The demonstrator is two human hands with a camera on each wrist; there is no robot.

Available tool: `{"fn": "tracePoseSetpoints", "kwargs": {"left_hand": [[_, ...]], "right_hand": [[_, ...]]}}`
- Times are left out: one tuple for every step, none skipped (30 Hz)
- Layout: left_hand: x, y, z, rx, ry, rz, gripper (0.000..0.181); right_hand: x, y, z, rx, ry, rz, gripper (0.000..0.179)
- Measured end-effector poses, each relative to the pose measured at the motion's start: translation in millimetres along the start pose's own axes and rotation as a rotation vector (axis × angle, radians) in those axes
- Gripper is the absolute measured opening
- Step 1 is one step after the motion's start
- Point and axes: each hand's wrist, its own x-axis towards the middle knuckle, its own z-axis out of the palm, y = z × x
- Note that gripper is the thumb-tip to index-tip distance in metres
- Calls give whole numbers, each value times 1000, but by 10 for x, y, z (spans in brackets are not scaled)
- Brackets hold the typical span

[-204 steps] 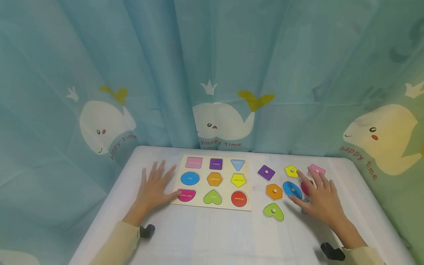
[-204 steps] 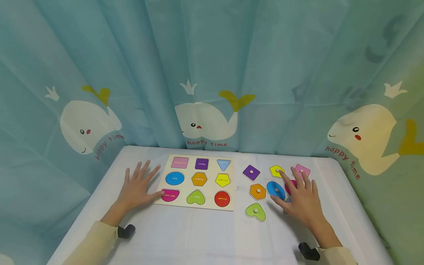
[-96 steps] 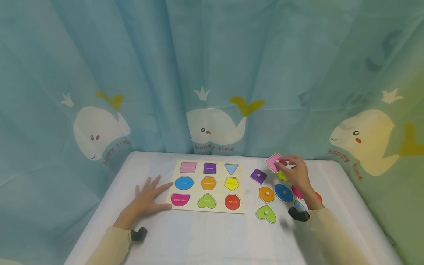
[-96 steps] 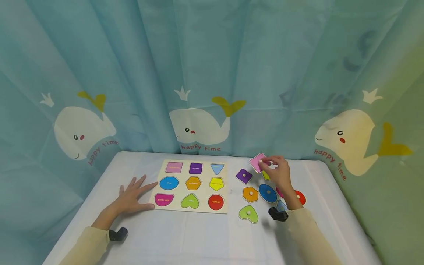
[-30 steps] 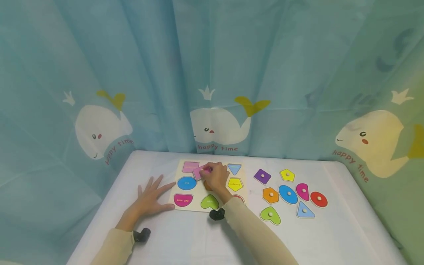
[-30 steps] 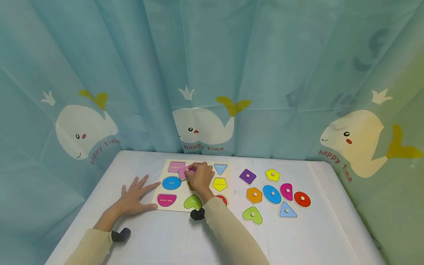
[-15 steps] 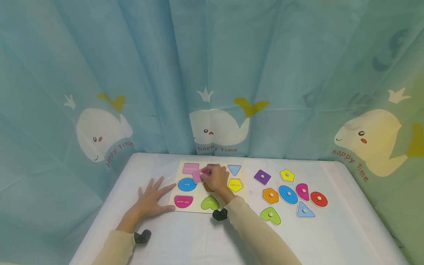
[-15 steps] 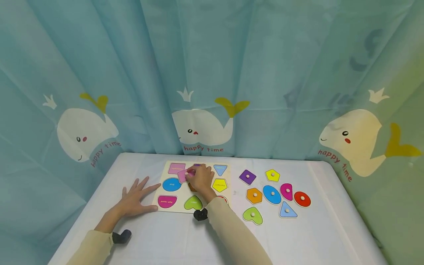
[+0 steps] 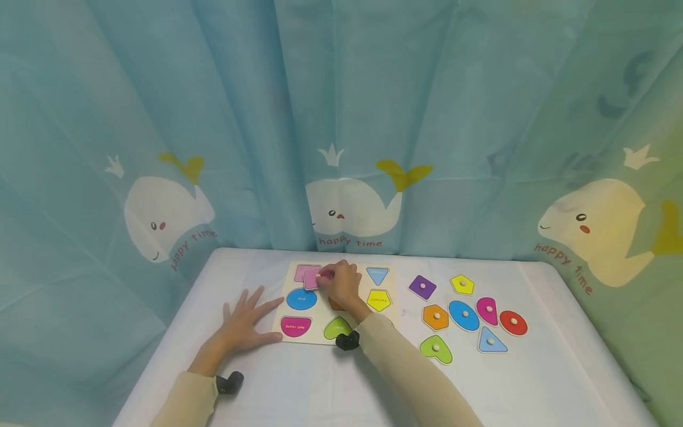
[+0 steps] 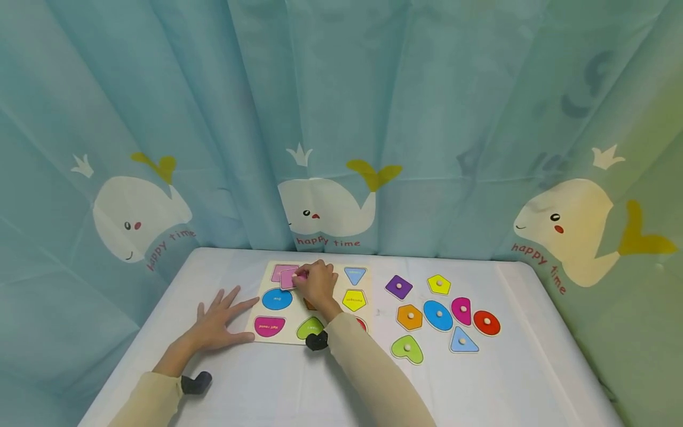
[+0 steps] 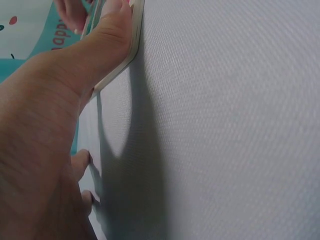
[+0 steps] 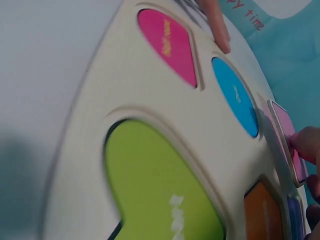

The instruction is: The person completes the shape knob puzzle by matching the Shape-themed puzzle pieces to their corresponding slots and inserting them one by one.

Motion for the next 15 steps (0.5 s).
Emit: {"fn": "tracePoseSetpoints", "kwargs": {"left_hand": [[2, -3, -1, 2, 0, -2, 91], [4, -3, 0, 0, -3, -4, 91], [8, -7, 3, 0, -4, -4, 91], [11, -10, 7, -2, -6, -3, 91], [14, -13, 12, -4, -8, -2, 91], [17, -18, 18, -3, -11, -3, 91], [19, -22, 23, -3, -12, -1, 91], [19, -23, 27, -2, -13, 1, 91], [19, -24, 29, 0, -10, 4, 90], [17, -25, 28, 0, -7, 6, 90], [13, -23, 25, 0, -3, 7, 90], [10, -23, 22, 1, 2, 7, 90], [7, -23, 19, -1, 5, 7, 90], [3, -22, 16, -3, 8, 6, 90], [0, -21, 15, -1, 9, 6, 90]], "right_hand": [[22, -15, 20, 11, 1, 2, 14], [42, -29, 38, 16, 3, 3, 14], [61, -42, 52, 19, 7, 1, 14], [76, -54, 63, 19, 9, 4, 15], [89, -63, 75, 14, 11, 7, 15], [101, -72, 85, 6, 9, 12, 15], [110, -78, 94, -3, 9, 20, 16], [118, -85, 98, -10, 11, 21, 16], [126, -91, 101, -16, 10, 24, 16], [133, -97, 103, -19, 13, 25, 17], [140, -104, 105, -18, 12, 26, 17], [146, -109, 110, -19, 9, 27, 18], [152, -112, 119, -15, 9, 29, 18], [157, -115, 129, -14, 8, 29, 18], [161, -118, 142, -12, 5, 35, 19]]}}
